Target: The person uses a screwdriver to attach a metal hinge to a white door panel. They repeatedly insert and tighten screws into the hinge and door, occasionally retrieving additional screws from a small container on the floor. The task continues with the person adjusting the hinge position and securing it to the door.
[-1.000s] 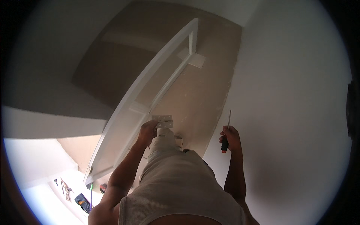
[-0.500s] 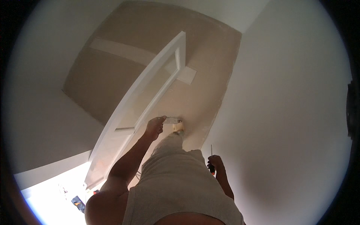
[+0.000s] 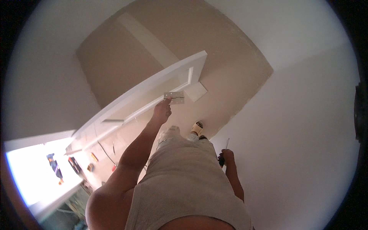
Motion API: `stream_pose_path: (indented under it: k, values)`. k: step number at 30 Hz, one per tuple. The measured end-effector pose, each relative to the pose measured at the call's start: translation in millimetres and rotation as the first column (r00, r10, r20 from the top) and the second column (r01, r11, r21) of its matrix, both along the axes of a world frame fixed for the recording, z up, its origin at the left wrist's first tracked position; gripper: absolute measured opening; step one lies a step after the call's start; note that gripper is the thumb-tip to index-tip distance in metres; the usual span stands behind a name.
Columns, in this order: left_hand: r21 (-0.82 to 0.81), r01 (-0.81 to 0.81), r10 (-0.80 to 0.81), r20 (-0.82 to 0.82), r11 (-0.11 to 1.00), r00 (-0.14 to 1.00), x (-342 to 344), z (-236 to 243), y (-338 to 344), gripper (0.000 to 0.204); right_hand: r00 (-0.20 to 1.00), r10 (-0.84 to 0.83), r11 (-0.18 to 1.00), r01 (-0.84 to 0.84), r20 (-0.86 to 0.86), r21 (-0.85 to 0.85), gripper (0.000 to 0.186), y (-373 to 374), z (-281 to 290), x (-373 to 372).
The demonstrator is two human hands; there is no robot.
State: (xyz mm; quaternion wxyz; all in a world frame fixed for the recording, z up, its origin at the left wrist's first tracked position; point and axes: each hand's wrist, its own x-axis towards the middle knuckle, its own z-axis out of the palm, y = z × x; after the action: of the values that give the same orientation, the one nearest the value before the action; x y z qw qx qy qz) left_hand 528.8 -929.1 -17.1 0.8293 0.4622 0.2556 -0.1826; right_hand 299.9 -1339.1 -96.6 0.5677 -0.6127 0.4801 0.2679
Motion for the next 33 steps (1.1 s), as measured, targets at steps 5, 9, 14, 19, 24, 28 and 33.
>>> stream_pose_path:
  k: [5, 9, 14, 19, 24, 28, 33]
  values:
    - [-0.222, -0.308, 0.292, -0.102, 0.925, 0.951, 14, -28, -8, 0.02, 0.992, 0.117, 0.992, -0.119, -0.046, -0.038, 0.02, -69, 42, 76]
    - [-0.07, -0.42, 0.411, -0.115, 0.905, 0.904, 56, -37, -30, 0.02, 0.971, 0.225, 0.971, -0.23, -0.084, -0.058, 0.023, -124, 56, 157]
    - [-0.087, -0.525, 0.506, -0.173, 0.847, 0.845, 105, -56, -28, 0.021, 0.967, 0.253, 0.965, -0.255, -0.035, -0.059, 0.024, -148, 83, 255]
    - [-0.014, -0.604, 0.58, -0.264, 0.797, 0.771, 131, -63, -35, 0.018, 0.891, 0.45, 0.887, -0.454, -0.063, -0.088, 0.025, -149, 118, 345]
    - [0.147, -0.664, 0.667, -0.345, 0.733, 0.66, 146, -66, -38, 0.016, 0.888, 0.45, 0.889, -0.455, -0.093, -0.055, 0.027, -174, 114, 421]
    - [0.288, -0.686, 0.742, -0.328, 0.668, 0.585, 150, -59, -45, 0.017, 0.651, 0.759, 0.651, -0.758, 0.024, -0.03, 0.026, -199, 100, 474]
    - [0.4, -0.734, 0.834, -0.324, 0.549, 0.447, 163, -57, -56, 0.02, 0.191, 0.978, 0.187, -0.981, -0.088, -0.053, 0.021, -200, 97, 589]
